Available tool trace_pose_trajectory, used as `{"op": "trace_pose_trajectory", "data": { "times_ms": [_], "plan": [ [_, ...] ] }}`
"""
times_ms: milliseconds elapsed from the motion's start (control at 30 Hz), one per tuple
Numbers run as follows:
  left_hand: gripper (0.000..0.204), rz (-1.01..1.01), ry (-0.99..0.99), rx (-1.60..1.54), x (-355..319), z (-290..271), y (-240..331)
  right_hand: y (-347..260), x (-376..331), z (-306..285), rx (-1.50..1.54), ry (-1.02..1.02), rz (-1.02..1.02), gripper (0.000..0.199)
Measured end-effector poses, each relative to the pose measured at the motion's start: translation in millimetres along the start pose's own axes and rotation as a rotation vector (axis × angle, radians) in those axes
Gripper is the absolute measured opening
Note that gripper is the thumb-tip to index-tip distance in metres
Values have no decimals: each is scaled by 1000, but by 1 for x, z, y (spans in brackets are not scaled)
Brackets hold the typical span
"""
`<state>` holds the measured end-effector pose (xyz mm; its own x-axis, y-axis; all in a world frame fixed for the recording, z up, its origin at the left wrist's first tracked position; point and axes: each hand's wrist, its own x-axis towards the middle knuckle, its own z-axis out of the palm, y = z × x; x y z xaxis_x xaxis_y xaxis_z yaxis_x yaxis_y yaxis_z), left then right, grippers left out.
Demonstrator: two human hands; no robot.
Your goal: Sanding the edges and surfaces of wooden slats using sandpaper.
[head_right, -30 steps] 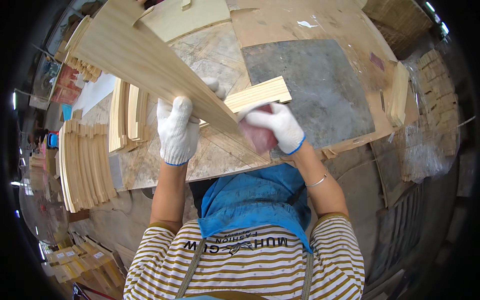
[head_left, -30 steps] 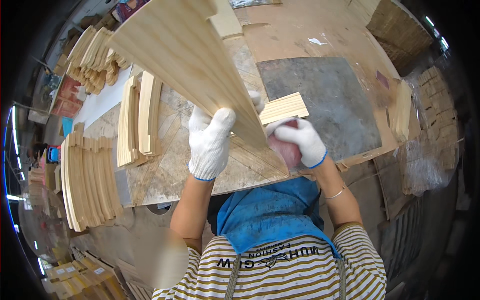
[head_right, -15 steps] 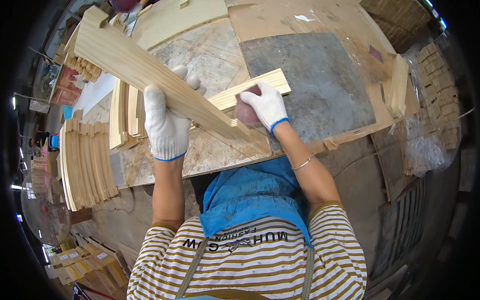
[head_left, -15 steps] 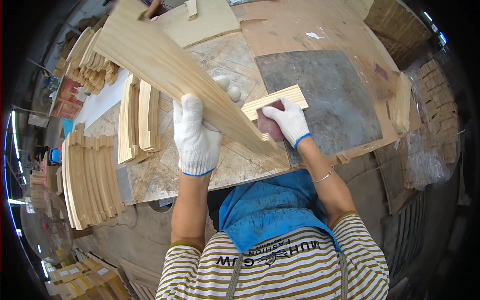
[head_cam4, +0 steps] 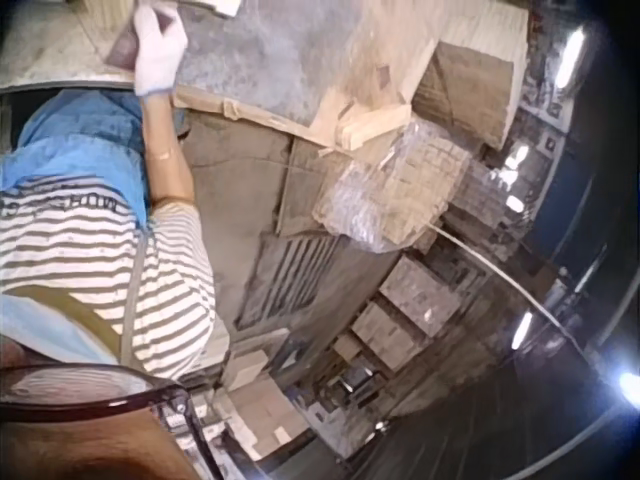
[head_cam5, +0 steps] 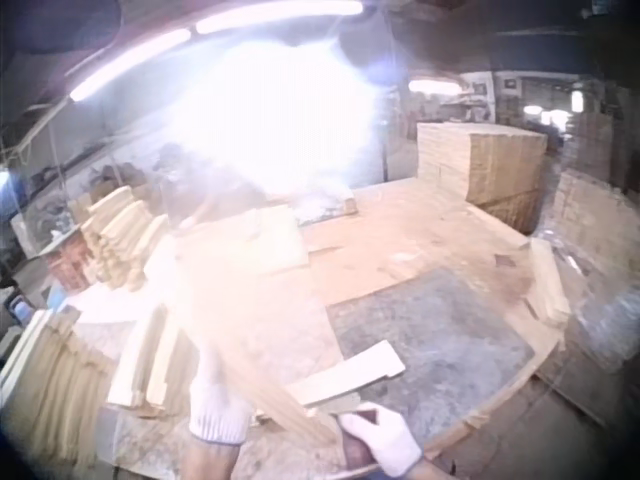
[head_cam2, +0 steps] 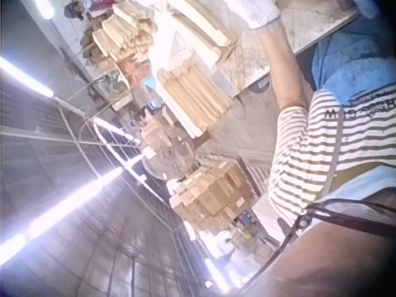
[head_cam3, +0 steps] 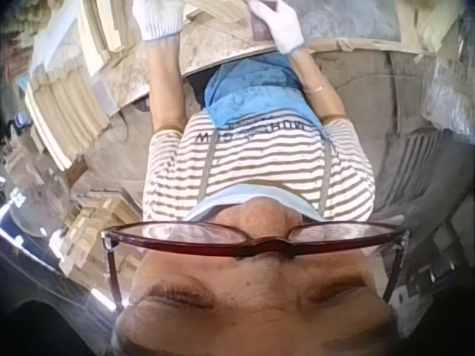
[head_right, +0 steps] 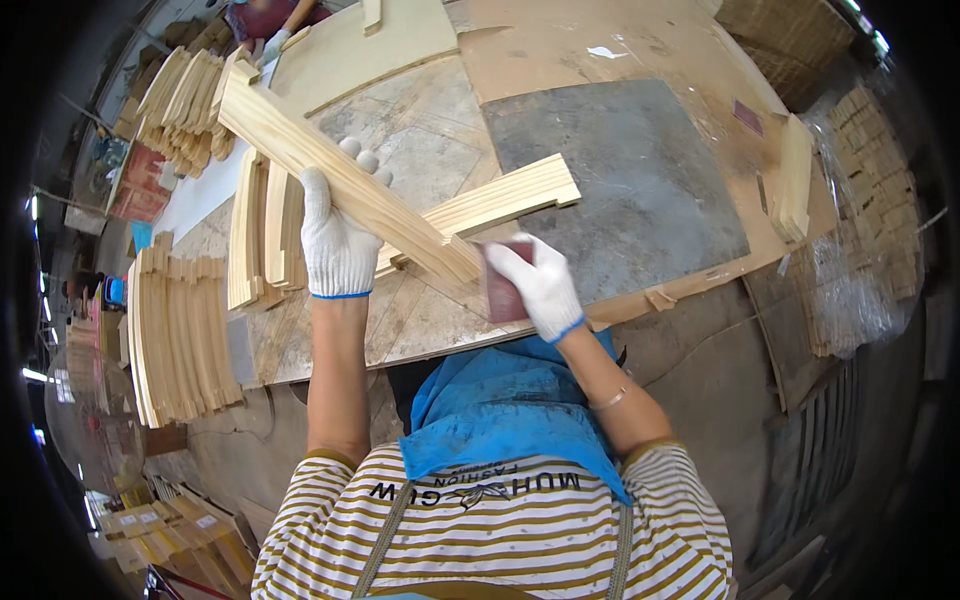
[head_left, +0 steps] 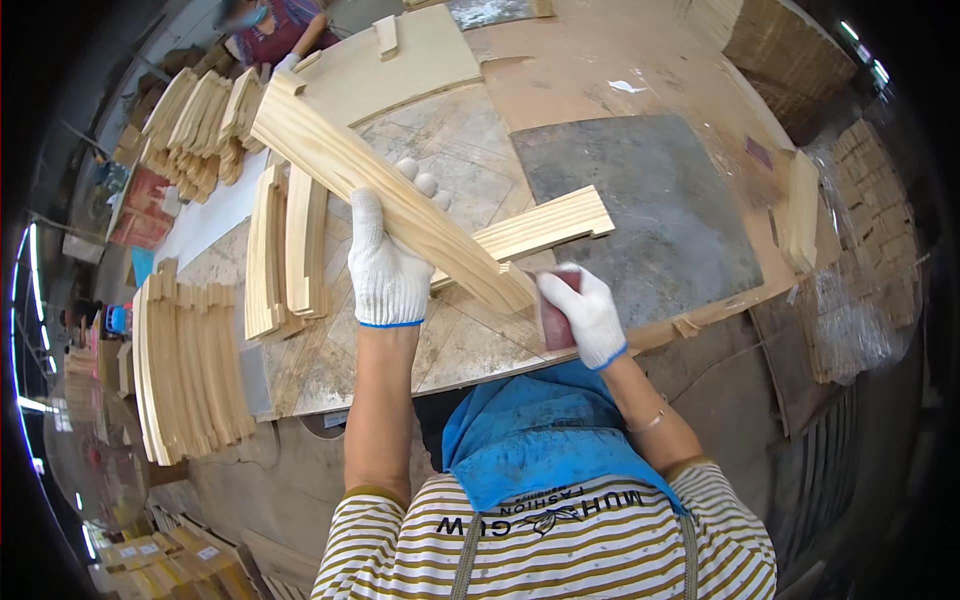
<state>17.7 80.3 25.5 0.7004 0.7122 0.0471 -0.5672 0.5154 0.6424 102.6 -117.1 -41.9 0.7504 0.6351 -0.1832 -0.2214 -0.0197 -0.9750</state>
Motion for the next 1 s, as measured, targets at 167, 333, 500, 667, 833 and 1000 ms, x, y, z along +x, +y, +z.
{"op": "trace_pose_trajectory", "data": {
  "times_ms": [167,333,500,667,833,1000],
  "plan": [
    [53,55,-238,-152,6,-5,4,-27,-2,-17,174,90,-105,24],
    [53,-19,-367,-347,9,-8,4,-48,3,17,157,-157,99,30],
    [52,145,-64,-185,24,16,1,14,-7,-25,111,204,-115,19],
    [54,33,140,-145,37,-4,-11,-48,7,-13,-31,115,-485,38],
    [54,-158,195,-166,34,21,-40,-45,17,-17,-99,-40,-465,52],
    [49,-224,248,-113,32,16,-39,-60,19,-32,-801,68,-1078,35]
  ]
}}
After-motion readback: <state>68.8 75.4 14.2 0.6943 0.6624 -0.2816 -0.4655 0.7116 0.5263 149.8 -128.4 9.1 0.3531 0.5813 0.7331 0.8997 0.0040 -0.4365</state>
